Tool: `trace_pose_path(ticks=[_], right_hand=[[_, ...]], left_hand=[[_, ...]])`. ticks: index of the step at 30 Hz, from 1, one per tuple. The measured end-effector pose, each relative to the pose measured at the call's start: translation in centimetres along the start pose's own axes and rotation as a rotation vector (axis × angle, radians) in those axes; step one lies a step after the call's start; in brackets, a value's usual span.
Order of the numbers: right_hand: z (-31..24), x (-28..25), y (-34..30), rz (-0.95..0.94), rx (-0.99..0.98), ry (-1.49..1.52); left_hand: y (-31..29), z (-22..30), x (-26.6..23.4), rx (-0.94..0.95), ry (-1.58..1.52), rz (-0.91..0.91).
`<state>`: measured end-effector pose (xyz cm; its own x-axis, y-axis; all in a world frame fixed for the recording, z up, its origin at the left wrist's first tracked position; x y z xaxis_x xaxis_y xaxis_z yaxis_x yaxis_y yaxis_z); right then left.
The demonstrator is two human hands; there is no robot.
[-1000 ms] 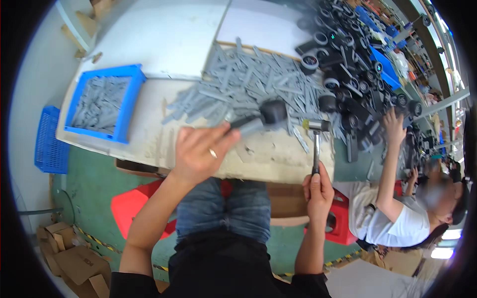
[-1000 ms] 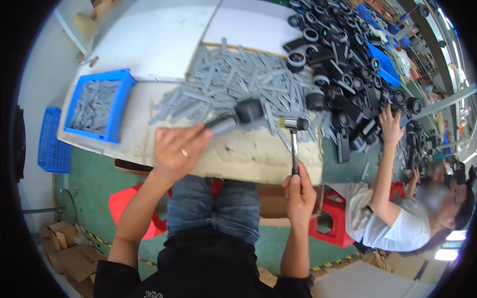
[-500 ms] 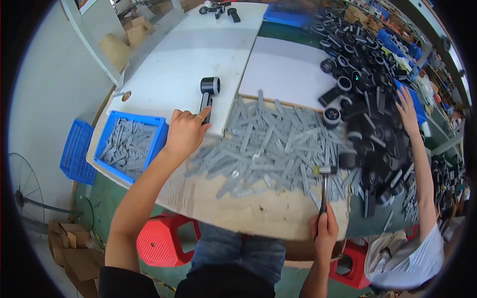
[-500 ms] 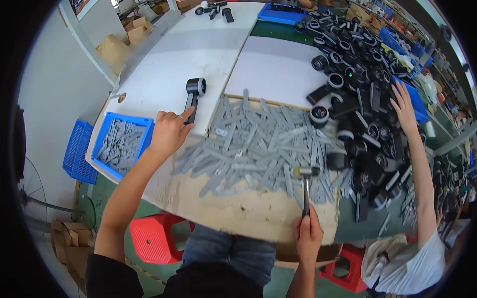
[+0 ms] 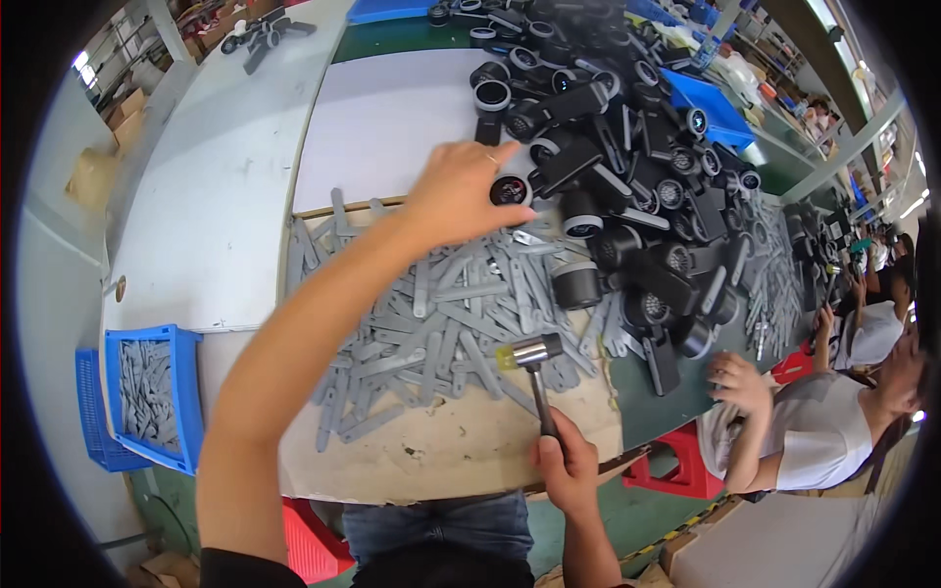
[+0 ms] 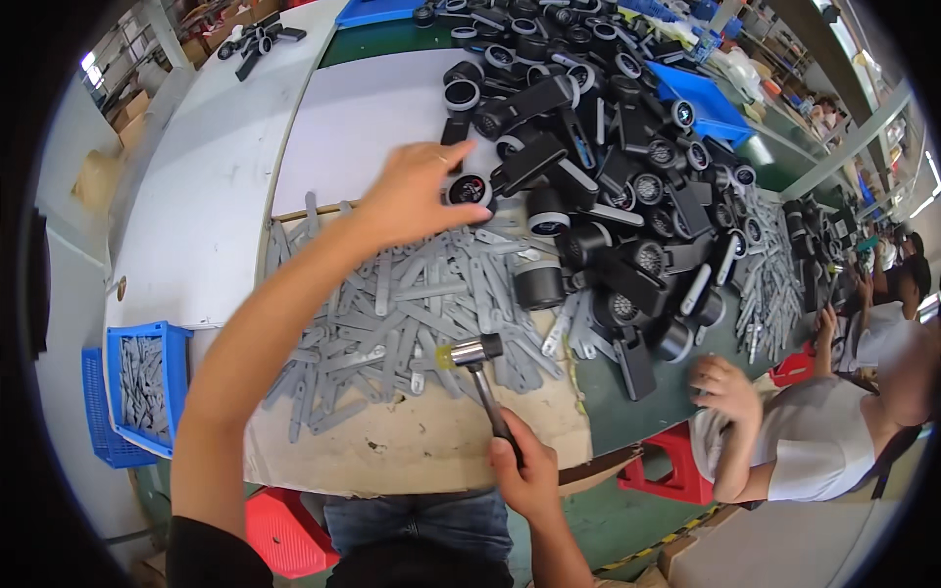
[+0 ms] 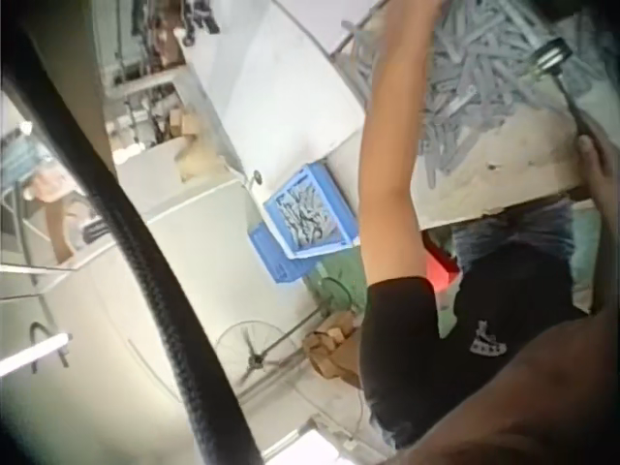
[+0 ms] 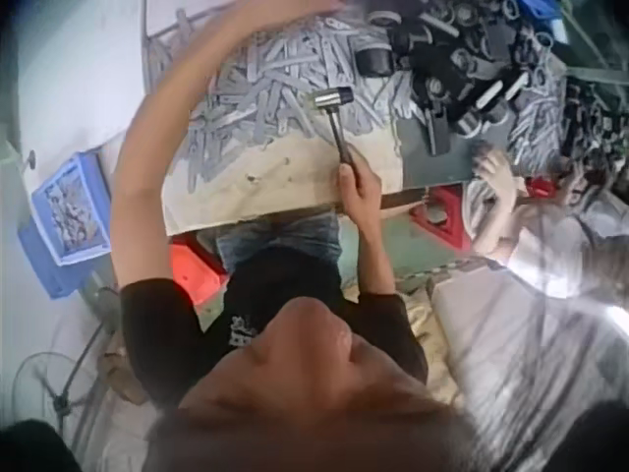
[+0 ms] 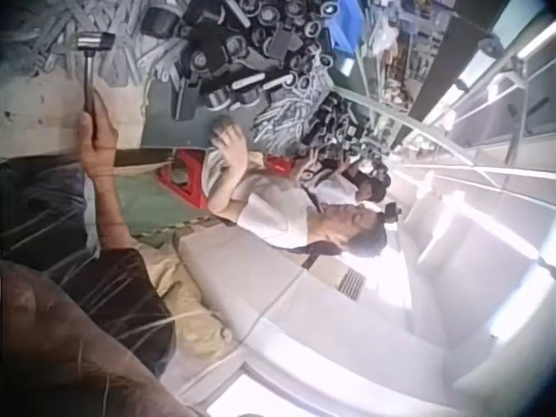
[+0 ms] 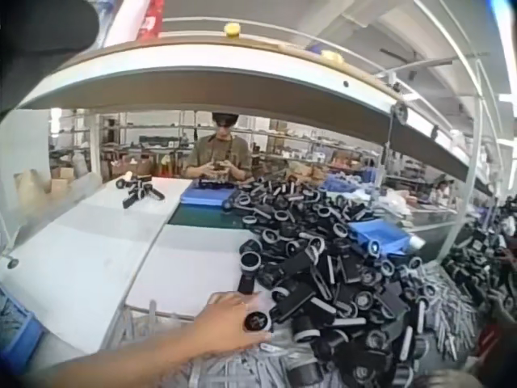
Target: Assembling plastic components by inserting metal strips and securing them with a small hammer.
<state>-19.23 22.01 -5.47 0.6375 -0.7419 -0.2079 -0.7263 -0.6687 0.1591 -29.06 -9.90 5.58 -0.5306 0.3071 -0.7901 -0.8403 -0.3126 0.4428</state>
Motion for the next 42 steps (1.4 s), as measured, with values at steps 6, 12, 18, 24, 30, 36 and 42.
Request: trace_pose_path(ticks=[6, 12, 18, 24, 30, 36, 42], right_hand=[[0.7, 0.9, 0.0, -0.035, 0.013, 0.079], [1.5, -1.4, -0.6, 0.187, 0.090, 0.309], [-2.8, 2.4, -0.5, -0.269, -0.053, 0.001], [-2.9, 3.4, -1.0, -0.295, 0.045, -0.225], [-2.3, 0.7, -0.7, -0.170, 0.071, -0.321], [-1.0, -7.8, 6.5, 0.126, -0.107, -0.754], [-0.9, -7.3, 8.2, 0.116, -0.151, -0.893]], left_hand=[[0.8, -2.1, 1.5, -0.138, -0.069, -0.002], [-10.8, 4.0, -6.3, -0.337, -0.387, -0.618], [-24.9, 7.2, -4.9, -0.374, -0.517, -0.882], [-26.9, 10.1, -6.3, -0.034, -0.228, -0.504], [-28.8, 10.5, -4.5, -0.066, -0.005, -0.327], [-28.7, 10.4, -4.7, -0.130, 0.015, -0.250], [-28.8, 11.1, -5.2, -0.070, 0.074, -0.180]])
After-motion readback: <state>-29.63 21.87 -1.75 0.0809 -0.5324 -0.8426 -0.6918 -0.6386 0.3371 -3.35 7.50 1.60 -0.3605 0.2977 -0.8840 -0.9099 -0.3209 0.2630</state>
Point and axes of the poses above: each hand's wrist, its own y-axis towards the middle knuckle, its own x-axis out of the palm, z = x × y, the point moved 10 cm from there along y, towards the middle knuckle, and after that the axes turned 11 degrees about -x, right-handed, at the moved point
